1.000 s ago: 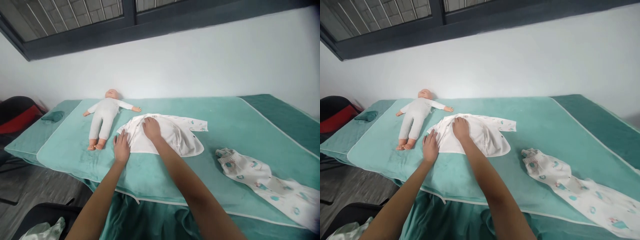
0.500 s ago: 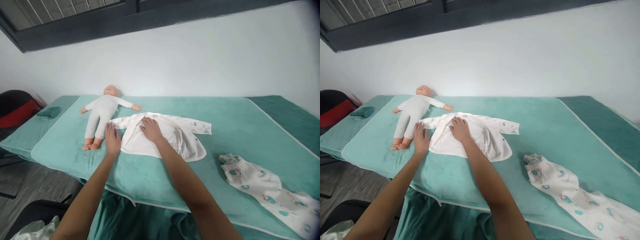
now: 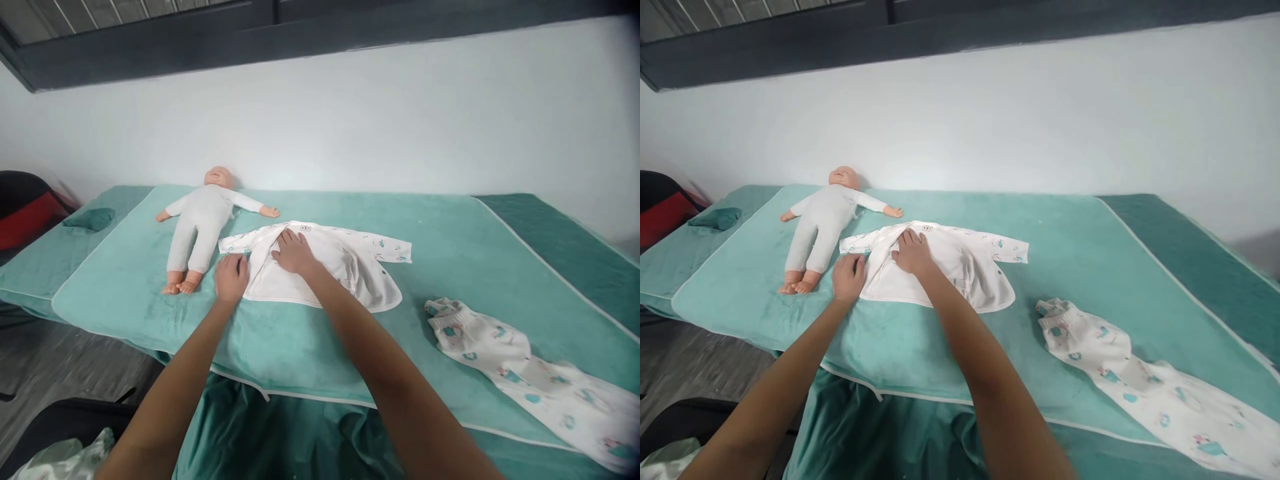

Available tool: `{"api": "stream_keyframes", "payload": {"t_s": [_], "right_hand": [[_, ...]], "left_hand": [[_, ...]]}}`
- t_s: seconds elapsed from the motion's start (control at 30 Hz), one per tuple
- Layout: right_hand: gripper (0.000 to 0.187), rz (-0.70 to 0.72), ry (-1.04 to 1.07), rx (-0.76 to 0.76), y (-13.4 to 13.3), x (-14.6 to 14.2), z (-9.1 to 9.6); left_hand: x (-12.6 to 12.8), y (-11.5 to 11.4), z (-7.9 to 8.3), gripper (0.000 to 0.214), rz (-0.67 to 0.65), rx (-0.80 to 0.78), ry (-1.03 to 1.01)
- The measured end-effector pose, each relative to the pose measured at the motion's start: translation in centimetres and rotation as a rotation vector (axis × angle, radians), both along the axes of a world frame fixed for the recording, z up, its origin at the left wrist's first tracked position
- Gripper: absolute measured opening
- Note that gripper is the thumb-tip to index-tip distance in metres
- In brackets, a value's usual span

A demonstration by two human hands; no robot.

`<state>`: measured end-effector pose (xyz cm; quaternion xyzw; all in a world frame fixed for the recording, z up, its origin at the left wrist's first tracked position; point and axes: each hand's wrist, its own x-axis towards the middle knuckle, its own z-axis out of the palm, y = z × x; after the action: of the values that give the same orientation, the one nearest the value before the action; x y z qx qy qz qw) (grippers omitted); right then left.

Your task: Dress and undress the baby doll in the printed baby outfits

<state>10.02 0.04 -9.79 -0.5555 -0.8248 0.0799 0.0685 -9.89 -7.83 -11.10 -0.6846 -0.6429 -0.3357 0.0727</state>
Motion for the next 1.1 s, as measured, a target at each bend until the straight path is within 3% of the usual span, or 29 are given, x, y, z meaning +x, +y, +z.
{"api": "stream_keyframes", "payload": {"t_s": [0.1,0.23,0.33,0.53,0.73,0.83,0.97,1.1], "right_hand": [[0.073,-0.052,-0.027,-0.041,0.4,-1.3,0.4],[0.066,-0.042,0.041,0.093,0.6,-2.7,0.2],[0.06,-0.004,0.108,0.18,0.8,-2.7,-0.3],[0.058,0.002,0.098,0.186,0.9,-2.7,-0.4],[0.054,-0.18,0.111,0.269,-1.1,-3.6,0.0],[0.061,-0.134,0.093,0.226,-3.1,-3.8,-0.3],[0.058,0.005,0.144,0.206,-4.7,-2.6,-0.4],[0.049,-0.125,0.171,0.202,-3.2,1.2,0.0]], "left_hand": [[0.0,0.0,0.0,0.025,0.007,-0.011,0.021],[-0.1,0.2,-0.1,0.025,0.007,-0.012,0.037],[0.0,0.2,-0.1,0.025,0.003,-0.009,0.029],[0.2,0.1,0.1,0.023,-0.005,-0.032,0.036],[0.1,0.2,0.1,0.024,0.016,-0.057,0.059],[0.1,0.3,0.1,0.025,0.023,-0.054,0.094],[0.0,0.3,0.1,0.027,0.019,-0.049,0.094],[0.0,0.5,0.0,0.028,0.019,-0.052,0.096]]}}
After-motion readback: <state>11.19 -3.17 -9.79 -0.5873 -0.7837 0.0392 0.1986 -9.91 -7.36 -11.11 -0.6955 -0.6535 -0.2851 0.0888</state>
